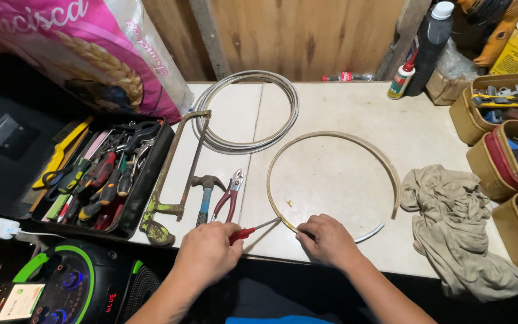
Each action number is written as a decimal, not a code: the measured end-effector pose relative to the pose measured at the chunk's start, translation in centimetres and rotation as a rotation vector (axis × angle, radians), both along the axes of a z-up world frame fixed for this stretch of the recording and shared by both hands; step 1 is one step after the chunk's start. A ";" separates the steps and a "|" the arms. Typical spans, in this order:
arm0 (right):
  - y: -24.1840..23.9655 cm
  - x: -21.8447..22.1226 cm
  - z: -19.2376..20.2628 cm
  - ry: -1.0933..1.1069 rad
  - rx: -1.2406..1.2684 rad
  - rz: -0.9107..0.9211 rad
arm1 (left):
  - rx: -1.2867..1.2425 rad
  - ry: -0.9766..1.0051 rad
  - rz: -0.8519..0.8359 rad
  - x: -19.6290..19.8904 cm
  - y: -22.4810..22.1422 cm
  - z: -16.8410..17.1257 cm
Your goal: Repairing or cleaning a clear plastic tube using a screwdriver and pliers on a workbench
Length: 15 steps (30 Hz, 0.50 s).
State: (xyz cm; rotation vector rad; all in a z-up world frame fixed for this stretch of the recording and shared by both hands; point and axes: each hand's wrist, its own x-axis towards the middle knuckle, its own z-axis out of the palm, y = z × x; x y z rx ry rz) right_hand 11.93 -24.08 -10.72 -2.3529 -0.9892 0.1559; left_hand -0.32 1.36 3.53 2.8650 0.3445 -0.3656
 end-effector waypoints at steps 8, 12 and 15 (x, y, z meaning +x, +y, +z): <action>0.3 0.0 0.2 0.047 -0.050 -0.026 | 0.064 0.054 -0.133 2.0 -1.2 2.7; 1.4 0.1 -0.7 0.038 -0.095 -0.093 | 0.142 -0.067 -0.292 4.7 -1.7 2.4; 1.9 -0.4 -0.3 0.018 -0.022 -0.132 | 0.190 -0.135 -0.384 6.7 -3.3 1.5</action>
